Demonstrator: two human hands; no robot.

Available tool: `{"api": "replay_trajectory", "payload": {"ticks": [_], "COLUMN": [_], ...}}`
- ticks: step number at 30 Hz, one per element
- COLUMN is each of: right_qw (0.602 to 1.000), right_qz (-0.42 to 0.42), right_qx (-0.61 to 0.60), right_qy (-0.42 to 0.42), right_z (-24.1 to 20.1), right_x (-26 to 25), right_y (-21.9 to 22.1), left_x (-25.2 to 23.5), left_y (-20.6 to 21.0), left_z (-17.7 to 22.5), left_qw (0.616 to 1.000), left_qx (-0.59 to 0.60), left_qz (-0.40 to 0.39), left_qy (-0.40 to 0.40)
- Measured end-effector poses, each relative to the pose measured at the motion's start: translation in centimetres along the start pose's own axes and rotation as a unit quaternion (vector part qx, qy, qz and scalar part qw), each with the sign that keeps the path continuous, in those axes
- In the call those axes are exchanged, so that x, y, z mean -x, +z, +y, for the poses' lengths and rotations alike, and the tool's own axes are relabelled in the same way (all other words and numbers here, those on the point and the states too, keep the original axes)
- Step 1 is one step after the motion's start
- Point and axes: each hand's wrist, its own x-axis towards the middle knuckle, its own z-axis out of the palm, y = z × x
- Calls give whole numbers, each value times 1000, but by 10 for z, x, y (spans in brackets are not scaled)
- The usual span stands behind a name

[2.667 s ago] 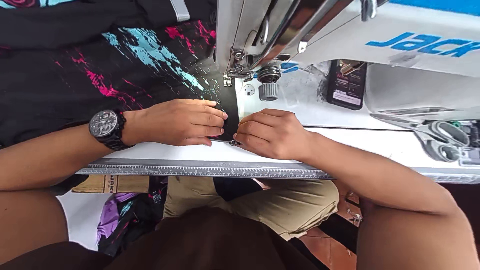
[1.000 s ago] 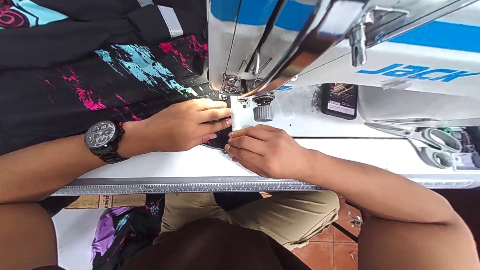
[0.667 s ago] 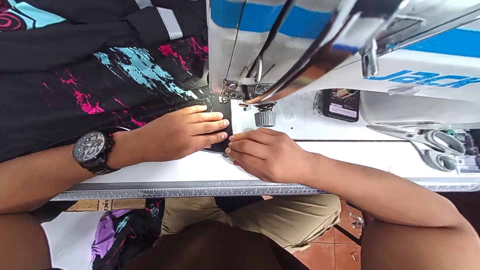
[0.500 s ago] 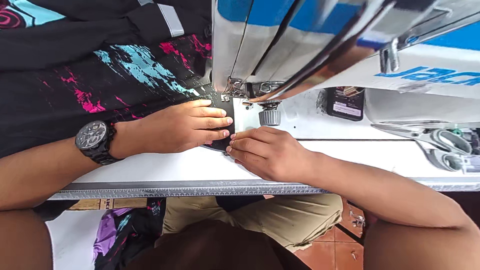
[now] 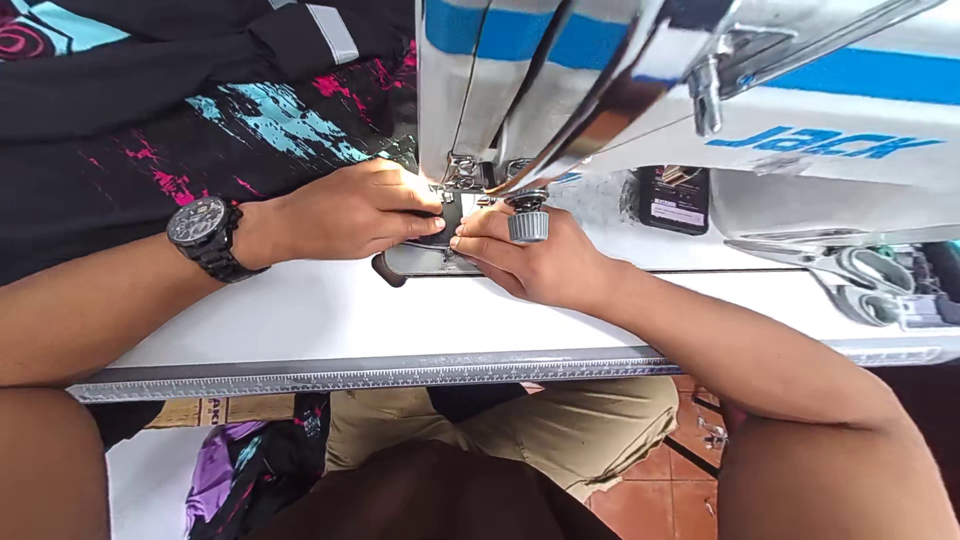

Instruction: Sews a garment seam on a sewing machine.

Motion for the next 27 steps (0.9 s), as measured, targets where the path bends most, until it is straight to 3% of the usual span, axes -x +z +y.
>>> {"api": "replay_trajectory", "payload": {"ticks": [4, 8, 14, 27], "right_qw": [1000, 999, 999, 998], "right_qz": [10, 45, 47, 59], "right_qx": [-9, -5, -4, -5], "right_qy": [4, 16, 25, 27], "right_z": [5, 4, 2, -1], "right_x": [0, 4, 4, 0], "right_y": [0, -2, -3, 1], "left_x": [3, 6, 9, 6], "left_y": [2, -1, 1, -4], "left_z": [5, 23, 14, 10], "left_qw": [1000, 998, 999, 999], "left_qx": [-3, -39, 28, 11], "left_qz": [2, -31, -13, -17], "left_qy": [22, -27, -33, -28]}}
